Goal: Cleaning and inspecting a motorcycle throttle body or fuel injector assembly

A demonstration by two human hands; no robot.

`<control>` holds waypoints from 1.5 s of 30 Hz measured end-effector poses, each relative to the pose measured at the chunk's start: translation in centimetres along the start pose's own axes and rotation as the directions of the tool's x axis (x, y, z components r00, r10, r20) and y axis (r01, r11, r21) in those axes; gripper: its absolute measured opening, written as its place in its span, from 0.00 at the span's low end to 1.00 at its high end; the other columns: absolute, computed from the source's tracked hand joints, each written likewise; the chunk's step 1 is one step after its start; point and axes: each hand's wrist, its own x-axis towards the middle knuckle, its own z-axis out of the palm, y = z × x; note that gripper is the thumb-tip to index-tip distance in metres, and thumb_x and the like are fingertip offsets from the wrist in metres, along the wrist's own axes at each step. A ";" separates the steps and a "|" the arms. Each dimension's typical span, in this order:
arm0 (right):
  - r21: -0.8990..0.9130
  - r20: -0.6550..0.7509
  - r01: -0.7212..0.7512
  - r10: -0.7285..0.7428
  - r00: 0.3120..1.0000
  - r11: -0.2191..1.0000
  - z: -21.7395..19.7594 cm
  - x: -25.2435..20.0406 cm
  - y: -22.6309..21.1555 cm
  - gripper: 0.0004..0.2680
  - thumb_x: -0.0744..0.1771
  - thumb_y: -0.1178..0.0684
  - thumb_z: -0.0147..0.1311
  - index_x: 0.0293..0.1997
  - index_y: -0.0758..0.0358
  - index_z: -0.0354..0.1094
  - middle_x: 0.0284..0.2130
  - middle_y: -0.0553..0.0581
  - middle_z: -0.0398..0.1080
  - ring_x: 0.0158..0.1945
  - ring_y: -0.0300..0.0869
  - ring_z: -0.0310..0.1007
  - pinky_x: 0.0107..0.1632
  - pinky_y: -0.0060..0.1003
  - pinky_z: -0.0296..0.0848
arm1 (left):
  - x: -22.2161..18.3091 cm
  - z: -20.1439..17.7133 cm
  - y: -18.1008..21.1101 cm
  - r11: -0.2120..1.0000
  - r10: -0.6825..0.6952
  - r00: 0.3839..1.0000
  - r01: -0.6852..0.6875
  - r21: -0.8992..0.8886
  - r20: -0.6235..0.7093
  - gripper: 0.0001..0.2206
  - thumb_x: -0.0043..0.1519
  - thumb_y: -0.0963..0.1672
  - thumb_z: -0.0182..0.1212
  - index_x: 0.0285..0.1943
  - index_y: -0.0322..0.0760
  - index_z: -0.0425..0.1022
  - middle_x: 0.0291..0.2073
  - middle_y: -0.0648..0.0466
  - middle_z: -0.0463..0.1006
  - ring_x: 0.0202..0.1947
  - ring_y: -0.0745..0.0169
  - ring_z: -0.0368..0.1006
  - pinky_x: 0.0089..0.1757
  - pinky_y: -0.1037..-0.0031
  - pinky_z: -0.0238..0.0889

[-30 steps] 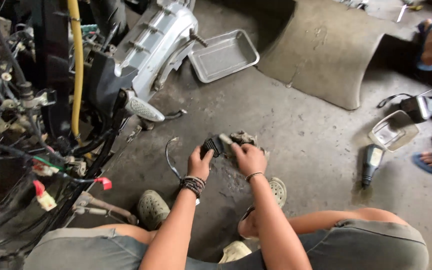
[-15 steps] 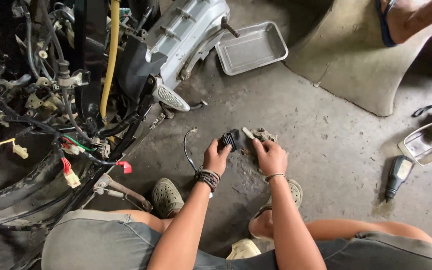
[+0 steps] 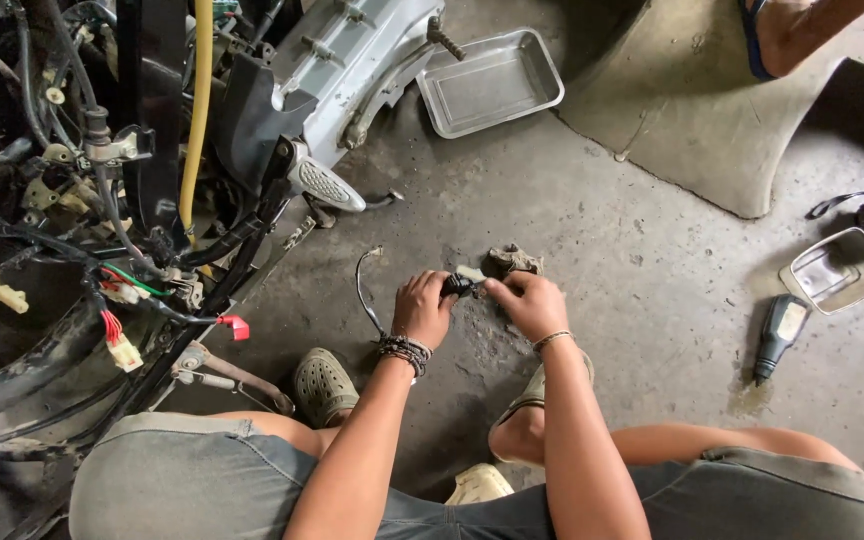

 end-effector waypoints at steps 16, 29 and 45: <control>0.142 0.047 -0.055 0.049 0.998 0.988 0.6 3.4 5.8 0.16 0.62 0.29 0.62 0.34 0.47 0.79 0.24 0.56 0.76 0.42 0.55 0.78 0.48 0.48 0.73 | 0.7 -3.1 0.8 0.994 0.108 0.994 -0.108 -0.009 0.027 0.15 0.65 0.46 0.58 0.60 0.47 0.70 0.51 0.55 0.75 0.56 0.51 0.70 0.63 0.53 0.52; 0.272 0.019 -0.036 0.032 0.999 0.962 0.9 3.1 4.5 0.15 0.62 0.31 0.63 0.32 0.51 0.78 0.23 0.53 0.74 0.36 0.47 0.76 0.44 0.42 0.71 | 0.6 -3.5 1.4 0.982 0.179 0.982 -0.174 0.078 -0.065 0.15 0.64 0.47 0.58 0.60 0.53 0.68 0.51 0.60 0.72 0.58 0.56 0.67 0.65 0.49 0.47; 0.123 0.037 -0.067 0.063 0.997 0.990 -1.3 2.1 4.5 0.17 0.61 0.30 0.63 0.36 0.51 0.80 0.27 0.58 0.78 0.43 0.56 0.78 0.46 0.47 0.72 | -0.2 -3.1 1.4 0.971 0.197 0.980 -0.194 0.140 -0.009 0.17 0.62 0.45 0.62 0.60 0.54 0.68 0.52 0.61 0.70 0.61 0.58 0.64 0.66 0.47 0.44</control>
